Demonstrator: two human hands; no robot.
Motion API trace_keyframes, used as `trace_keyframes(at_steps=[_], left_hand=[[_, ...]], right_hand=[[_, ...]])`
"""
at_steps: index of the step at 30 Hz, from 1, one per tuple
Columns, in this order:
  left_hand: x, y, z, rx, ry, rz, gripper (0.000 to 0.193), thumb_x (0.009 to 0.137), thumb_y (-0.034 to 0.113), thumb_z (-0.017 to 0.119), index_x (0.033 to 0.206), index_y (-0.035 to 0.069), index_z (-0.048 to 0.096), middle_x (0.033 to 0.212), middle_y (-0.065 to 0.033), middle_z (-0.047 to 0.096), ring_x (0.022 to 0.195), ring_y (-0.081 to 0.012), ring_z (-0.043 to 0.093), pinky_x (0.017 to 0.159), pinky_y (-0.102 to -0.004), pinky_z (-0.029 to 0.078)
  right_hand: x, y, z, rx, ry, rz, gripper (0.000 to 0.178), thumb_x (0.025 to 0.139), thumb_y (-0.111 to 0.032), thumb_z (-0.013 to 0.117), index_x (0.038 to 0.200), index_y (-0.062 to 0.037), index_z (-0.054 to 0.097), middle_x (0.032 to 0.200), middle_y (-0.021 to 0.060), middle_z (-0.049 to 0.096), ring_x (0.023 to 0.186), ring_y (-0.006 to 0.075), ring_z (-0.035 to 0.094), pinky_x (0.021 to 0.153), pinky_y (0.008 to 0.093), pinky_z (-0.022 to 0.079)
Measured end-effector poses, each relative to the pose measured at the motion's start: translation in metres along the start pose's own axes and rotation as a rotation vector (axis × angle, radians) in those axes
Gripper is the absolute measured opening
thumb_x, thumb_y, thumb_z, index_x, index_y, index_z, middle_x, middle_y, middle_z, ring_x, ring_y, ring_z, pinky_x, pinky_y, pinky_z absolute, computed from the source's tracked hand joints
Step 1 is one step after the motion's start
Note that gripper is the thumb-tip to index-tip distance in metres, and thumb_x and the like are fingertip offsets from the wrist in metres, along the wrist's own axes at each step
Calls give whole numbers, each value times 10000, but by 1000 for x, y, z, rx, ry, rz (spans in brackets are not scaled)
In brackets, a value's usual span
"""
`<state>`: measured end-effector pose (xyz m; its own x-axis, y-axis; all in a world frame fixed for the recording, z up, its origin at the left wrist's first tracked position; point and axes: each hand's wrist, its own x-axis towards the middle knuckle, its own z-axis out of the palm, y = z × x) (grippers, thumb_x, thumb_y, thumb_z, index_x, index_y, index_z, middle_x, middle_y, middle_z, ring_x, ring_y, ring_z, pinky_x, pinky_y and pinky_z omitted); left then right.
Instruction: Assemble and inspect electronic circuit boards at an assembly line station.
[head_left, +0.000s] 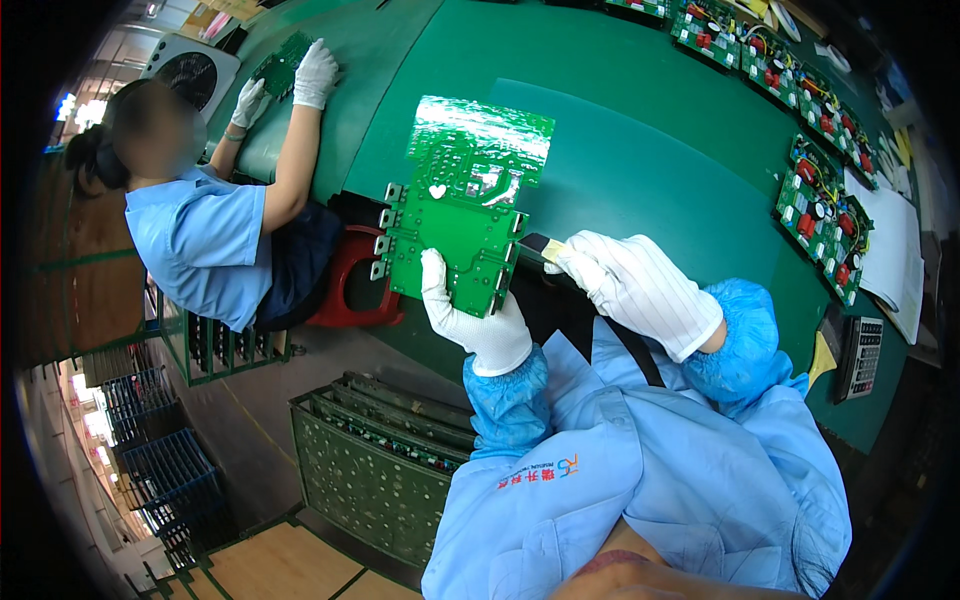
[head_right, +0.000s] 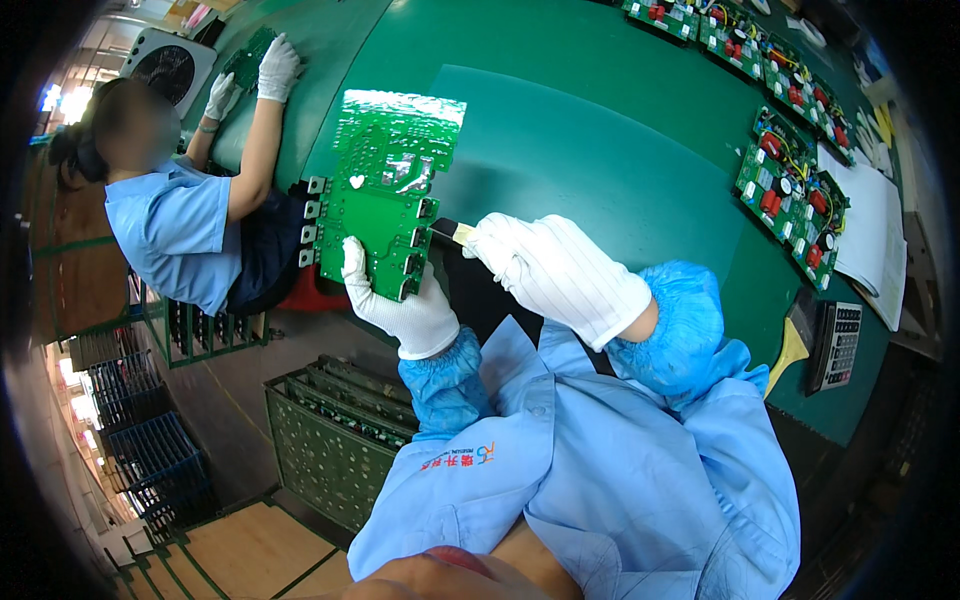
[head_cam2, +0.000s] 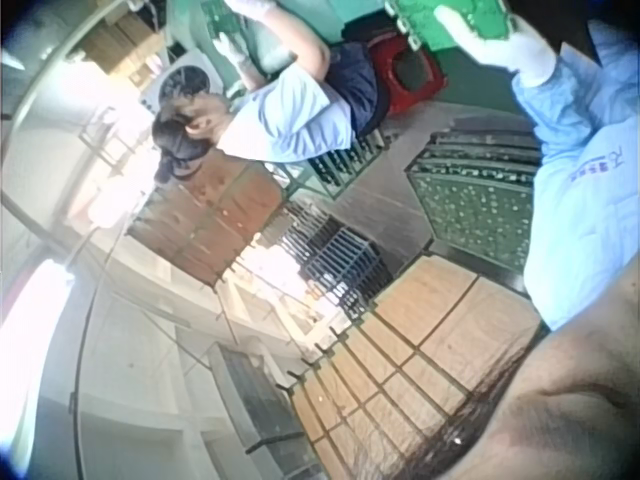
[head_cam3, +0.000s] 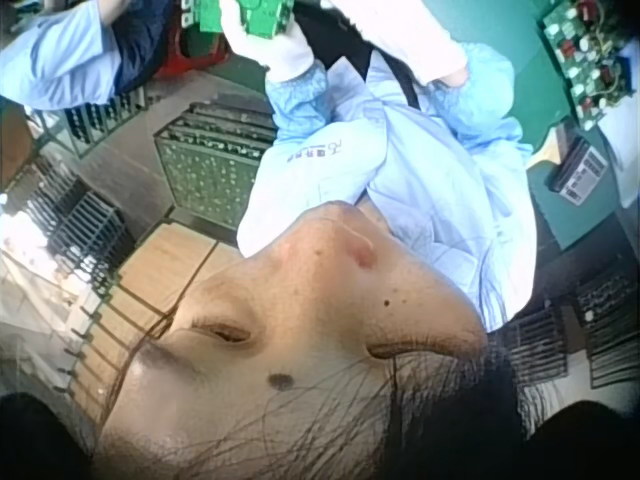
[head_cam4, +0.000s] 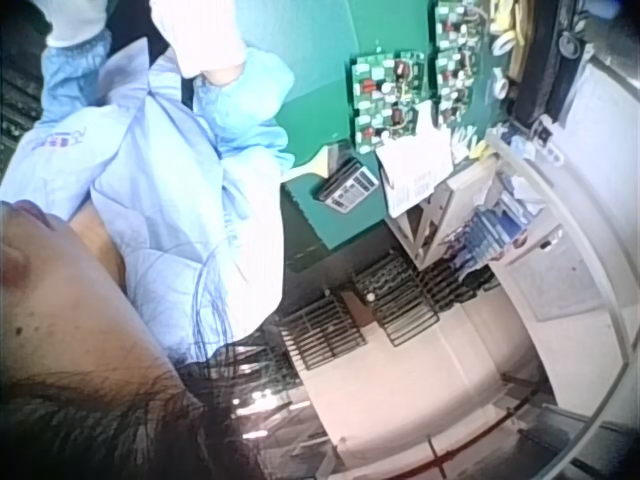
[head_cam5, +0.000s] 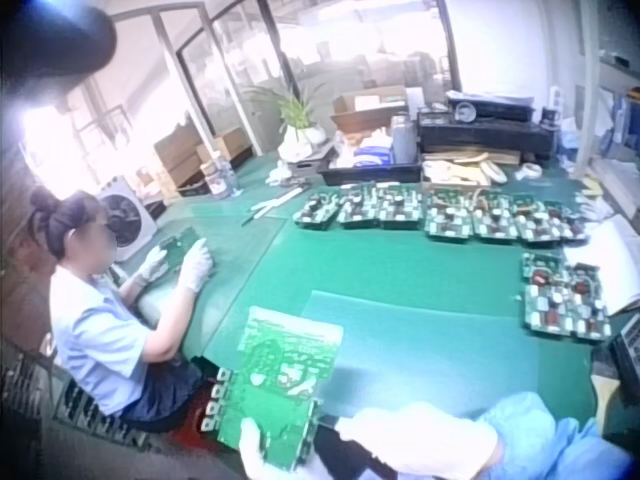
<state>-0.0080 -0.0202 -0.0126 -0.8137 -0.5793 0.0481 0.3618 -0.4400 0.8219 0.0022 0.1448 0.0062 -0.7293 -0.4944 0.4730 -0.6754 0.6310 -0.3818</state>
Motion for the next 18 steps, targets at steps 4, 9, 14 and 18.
trace_keyframes(at_steps=[4, 9, 14, 18], left_hand=[[12, -1, -7, -98, -31, -185, 302, 992, 248, 528, 1158, 11, 614, 1062, -104, 662, 921, -173, 663, 786, -302, 550], [20, -13, -12, 50, -118, -145, 286, 984, 183, 537, 1225, 36, 582, 1141, -100, 636, 976, -181, 649, 811, -321, 553], [30, -17, -18, -183, -187, -300, 332, 939, 23, 571, 1270, 52, 568, 1195, -107, 610, 1050, -190, 623, 869, -322, 542], [35, -31, -12, -39, -66, -271, 290, 940, 227, 584, 1178, 66, 621, 1142, -86, 655, 999, -195, 656, 834, -334, 549]], right_hand=[[4, 15, 0, 331, -149, 102, 171, 799, -36, 607, 969, -35, 595, 836, 94, 544, 646, 268, 563, 490, 371, 438], [4, 17, 0, 220, -73, -38, 173, 826, -56, 598, 998, -51, 616, 871, 86, 567, 617, 251, 567, 492, 363, 447], [3, 6, 0, 85, -199, -120, 167, 870, -130, 589, 1023, -95, 647, 923, 60, 645, 637, 229, 634, 506, 343, 494], [4, -20, -5, 63, -388, -2, 195, 952, -297, 575, 1014, -145, 681, 778, 25, 693, 631, 221, 669, 518, 335, 510]])
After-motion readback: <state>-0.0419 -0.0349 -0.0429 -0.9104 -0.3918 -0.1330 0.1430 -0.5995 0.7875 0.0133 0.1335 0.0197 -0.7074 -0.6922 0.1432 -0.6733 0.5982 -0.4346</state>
